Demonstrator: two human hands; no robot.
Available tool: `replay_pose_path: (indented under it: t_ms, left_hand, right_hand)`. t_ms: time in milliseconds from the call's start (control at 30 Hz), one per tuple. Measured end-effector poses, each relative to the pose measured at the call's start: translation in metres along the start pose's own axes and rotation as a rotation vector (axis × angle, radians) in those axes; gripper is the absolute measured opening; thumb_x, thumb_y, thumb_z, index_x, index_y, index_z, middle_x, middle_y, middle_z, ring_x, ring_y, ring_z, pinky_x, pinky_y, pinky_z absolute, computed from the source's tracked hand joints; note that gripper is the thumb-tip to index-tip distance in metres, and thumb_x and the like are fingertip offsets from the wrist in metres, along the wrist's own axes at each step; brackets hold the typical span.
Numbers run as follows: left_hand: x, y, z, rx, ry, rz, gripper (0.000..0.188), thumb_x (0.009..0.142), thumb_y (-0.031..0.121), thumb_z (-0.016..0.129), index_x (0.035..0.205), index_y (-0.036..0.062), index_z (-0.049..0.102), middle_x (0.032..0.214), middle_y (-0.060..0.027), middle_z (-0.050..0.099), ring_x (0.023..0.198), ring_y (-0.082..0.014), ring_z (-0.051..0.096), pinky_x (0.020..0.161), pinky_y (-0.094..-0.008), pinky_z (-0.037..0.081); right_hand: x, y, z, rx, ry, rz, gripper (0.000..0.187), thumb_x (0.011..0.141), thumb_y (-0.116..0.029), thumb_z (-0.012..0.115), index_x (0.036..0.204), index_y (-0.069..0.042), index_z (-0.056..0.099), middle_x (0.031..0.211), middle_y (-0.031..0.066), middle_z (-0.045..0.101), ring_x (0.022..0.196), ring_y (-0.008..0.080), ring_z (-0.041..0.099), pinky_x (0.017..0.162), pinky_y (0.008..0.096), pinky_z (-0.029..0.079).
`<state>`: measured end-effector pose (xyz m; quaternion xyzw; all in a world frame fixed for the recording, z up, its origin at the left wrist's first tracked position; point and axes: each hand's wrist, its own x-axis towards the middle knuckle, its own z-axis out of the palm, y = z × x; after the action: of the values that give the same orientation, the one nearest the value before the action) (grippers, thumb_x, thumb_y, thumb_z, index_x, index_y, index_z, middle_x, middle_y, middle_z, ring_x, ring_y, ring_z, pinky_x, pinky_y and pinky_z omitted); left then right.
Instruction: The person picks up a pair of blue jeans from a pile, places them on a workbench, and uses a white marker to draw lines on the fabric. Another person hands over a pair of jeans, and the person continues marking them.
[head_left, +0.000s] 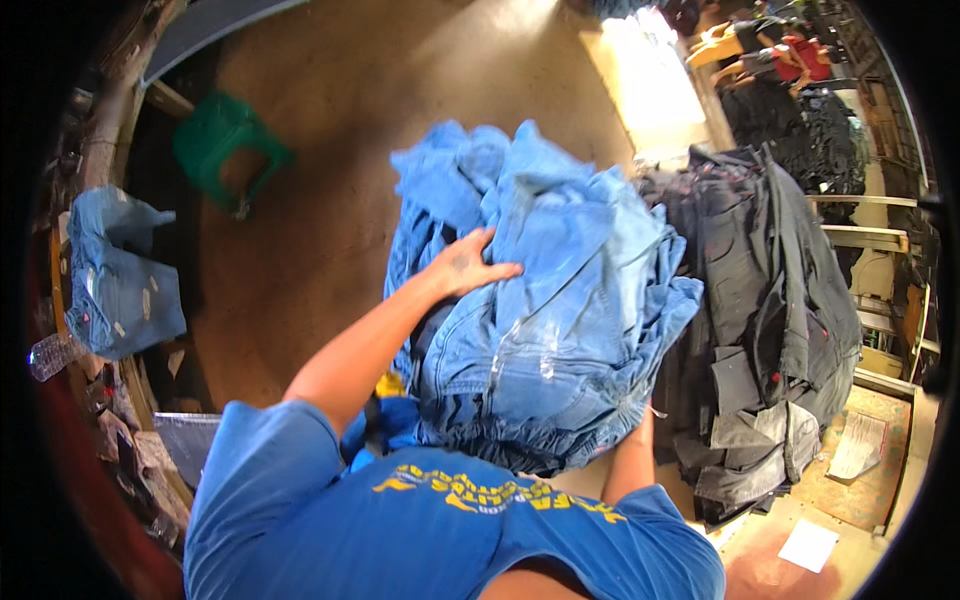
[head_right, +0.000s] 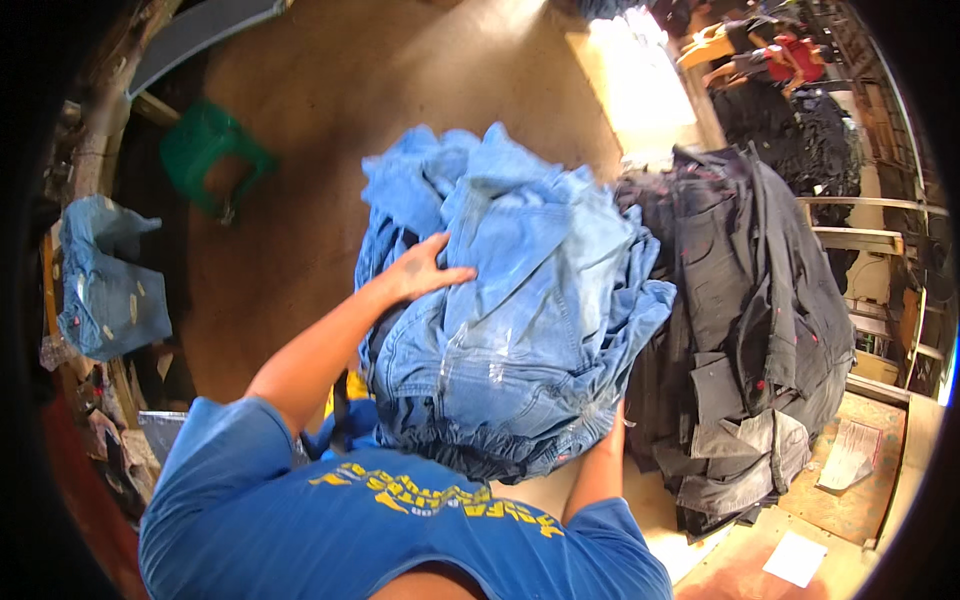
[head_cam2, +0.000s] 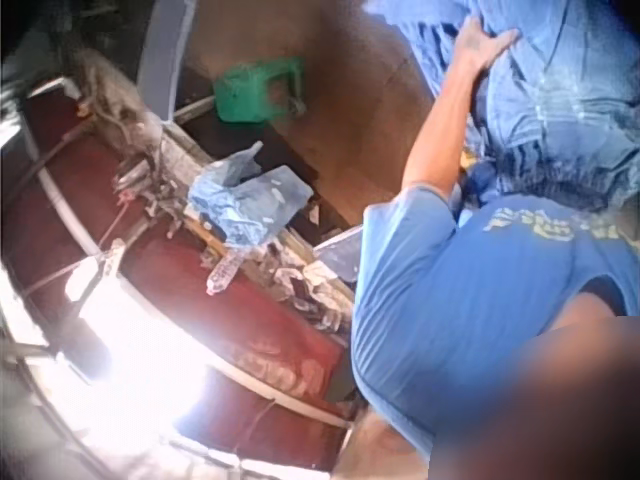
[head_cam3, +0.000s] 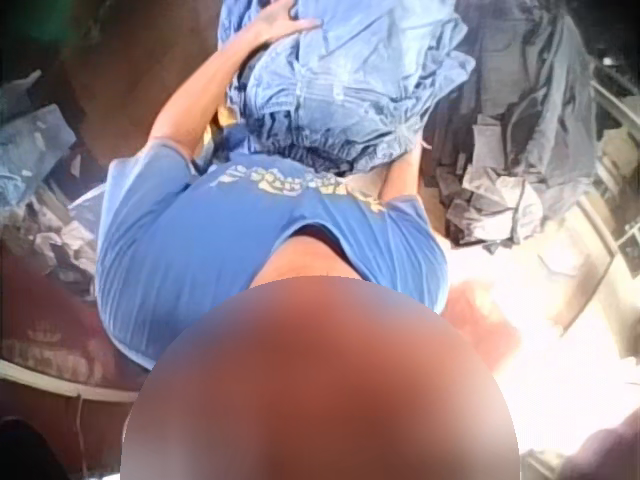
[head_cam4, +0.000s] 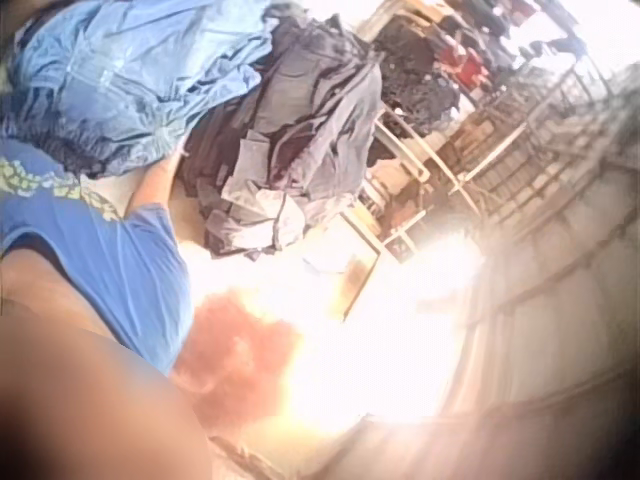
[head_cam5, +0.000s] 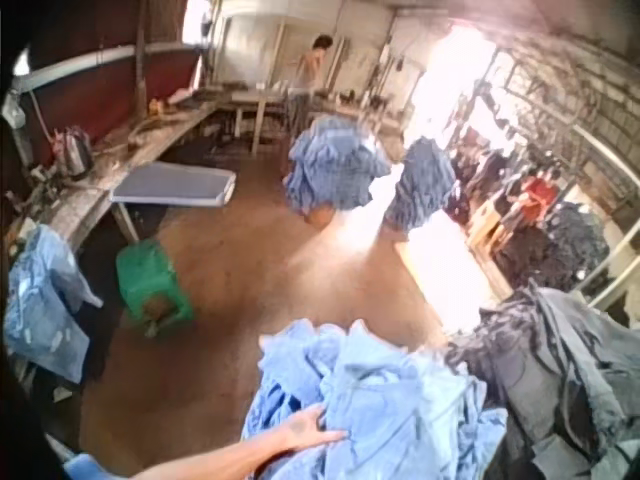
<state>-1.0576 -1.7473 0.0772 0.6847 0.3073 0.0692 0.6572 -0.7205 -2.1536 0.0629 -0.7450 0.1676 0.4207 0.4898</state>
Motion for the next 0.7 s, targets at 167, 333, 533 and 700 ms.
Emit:
replay_pose_path:
  t_ms: [167, 333, 533, 700]
  left_hand:
    - [0.002, -0.004, -0.014, 0.063, 0.065, 0.139, 0.116, 0.081, 0.070, 0.086, 0.160, -0.0064, 0.048, 0.162, -0.0266, 0.055, 0.151, -0.0401, 0.052, 0.128, -0.0456, 0.039]
    - [-0.011, 0.018, -0.010, 0.192, 0.066, -0.098, 0.138, 0.078, 0.080, 0.084, 0.167, -0.0114, 0.032, 0.169, -0.0326, 0.043, 0.159, -0.0405, 0.042, 0.133, -0.0436, 0.031]
    - [-0.049, 0.032, -0.021, 0.418, 0.346, 0.014, 0.116, 0.093, 0.081, 0.065, 0.170, -0.0008, 0.036, 0.169, -0.0285, 0.045, 0.157, -0.0398, 0.046, 0.130, -0.0443, 0.036]
    - [-0.188, 0.028, -0.013, 0.309, 0.897, 0.133, 0.081, 0.100, 0.042, 0.080, 0.167, 0.0124, 0.045, 0.144, -0.0205, 0.071, 0.119, -0.0331, 0.074, 0.104, -0.0454, 0.059]
  right_hand:
    - [-0.081, -0.150, -0.033, -0.312, 0.578, -0.585, 0.042, 0.106, -0.039, 0.067, 0.120, 0.000, 0.072, 0.105, 0.0136, 0.079, 0.090, 0.0299, 0.074, 0.086, 0.0452, 0.059]
    - [-0.103, -0.135, 0.126, -0.790, 0.293, -1.499, 0.036, 0.108, -0.024, 0.063, 0.135, -0.002, 0.063, 0.125, 0.0157, 0.073, 0.111, 0.0318, 0.067, 0.102, 0.0558, 0.046]
    - [-0.059, -0.068, 0.200, -1.063, 0.067, -1.207, 0.071, 0.107, -0.052, 0.060, 0.158, -0.002, 0.052, 0.152, 0.0191, 0.066, 0.155, 0.0367, 0.049, 0.128, 0.0768, 0.015]
    - [-0.073, -0.094, 0.194, -1.090, 0.096, -1.260, 0.064, 0.108, -0.055, 0.058, 0.149, -0.006, 0.060, 0.139, 0.0216, 0.072, 0.132, 0.0444, 0.065, 0.122, 0.0773, 0.027]
